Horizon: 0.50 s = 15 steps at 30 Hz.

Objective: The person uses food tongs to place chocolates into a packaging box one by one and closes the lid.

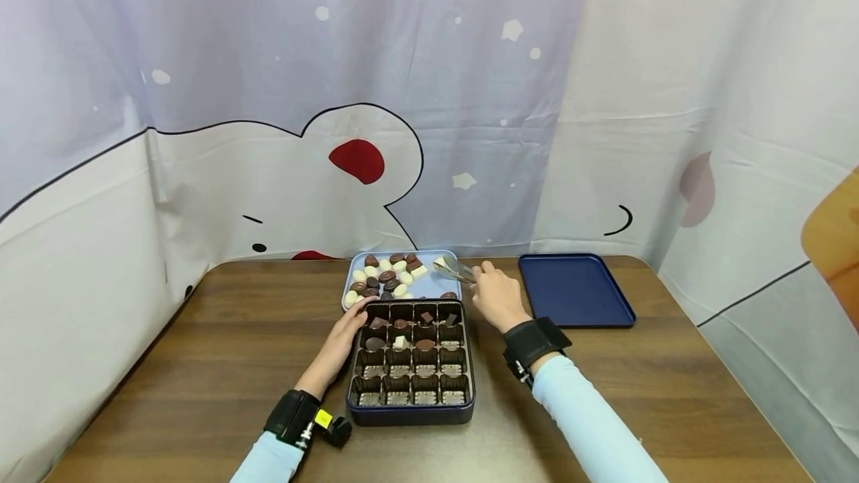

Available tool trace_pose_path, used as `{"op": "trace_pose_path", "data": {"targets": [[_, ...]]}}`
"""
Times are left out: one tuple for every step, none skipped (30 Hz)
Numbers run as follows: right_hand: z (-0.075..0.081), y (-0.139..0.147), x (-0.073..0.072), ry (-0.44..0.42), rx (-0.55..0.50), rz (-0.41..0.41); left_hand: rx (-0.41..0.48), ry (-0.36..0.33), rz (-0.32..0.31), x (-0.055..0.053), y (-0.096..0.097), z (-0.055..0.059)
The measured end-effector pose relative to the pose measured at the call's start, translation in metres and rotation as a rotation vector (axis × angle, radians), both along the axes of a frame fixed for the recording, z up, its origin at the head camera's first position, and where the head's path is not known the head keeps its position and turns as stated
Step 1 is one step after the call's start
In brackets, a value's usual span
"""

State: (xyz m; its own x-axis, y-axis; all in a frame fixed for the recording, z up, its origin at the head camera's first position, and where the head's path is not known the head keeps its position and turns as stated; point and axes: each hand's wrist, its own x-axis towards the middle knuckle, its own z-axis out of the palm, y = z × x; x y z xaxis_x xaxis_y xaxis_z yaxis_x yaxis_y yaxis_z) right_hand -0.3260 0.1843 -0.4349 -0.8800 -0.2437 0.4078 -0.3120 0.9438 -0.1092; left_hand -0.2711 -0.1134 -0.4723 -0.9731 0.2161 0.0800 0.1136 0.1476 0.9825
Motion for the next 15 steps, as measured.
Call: {"op": "trace_pose_path", "data": {"targets": [[0.003,0.002,0.003,0.003,-0.003,0.003,0.001,0.001,0.002,0.000,0.000,0.000],[0.007,0.005,0.007,0.005,-0.007,0.006,0.002,0.001,0.005,0.000,0.000,0.000],[0.011,0.007,0.011,0.002,-0.017,0.010,0.000,0.004,0.007,0.000,0.000,0.000],[0.014,0.009,0.015,-0.005,-0.029,0.014,0.000,0.004,0.007,0.000,0.000,0.000],[0.018,0.010,0.020,-0.009,-0.041,0.017,-0.002,0.005,0.008,0.000,0.001,-0.001],[0.022,0.012,0.024,-0.016,-0.049,0.023,-0.004,0.002,0.008,0.000,0.001,-0.001],[0.026,0.014,0.029,-0.017,-0.055,0.029,-0.004,0.000,0.008,-0.001,0.001,-0.001],[0.030,0.016,0.033,-0.015,-0.058,0.038,-0.005,0.000,0.007,-0.001,0.001,-0.001],[0.034,0.018,0.038,-0.014,-0.061,0.049,-0.006,-0.001,0.007,-0.001,0.001,-0.001],[0.037,0.020,0.042,-0.008,-0.058,0.063,-0.006,-0.001,0.007,-0.001,0.001,-0.001],[0.041,0.022,0.047,0.002,-0.052,0.077,-0.006,-0.001,0.008,-0.001,0.001,-0.001],[0.044,0.024,0.051,0.011,-0.041,0.093,-0.005,-0.002,0.009,-0.001,0.001,-0.001],[0.047,0.026,0.056,0.022,-0.033,0.109,-0.004,-0.002,0.009,-0.001,0.001,-0.001],[0.050,0.028,0.061,0.029,-0.025,0.128,-0.004,-0.002,0.010,0.000,0.001,-0.001],[0.052,0.030,0.065,0.034,-0.015,0.145,-0.005,-0.001,0.010,0.000,0.001,-0.001]]}}
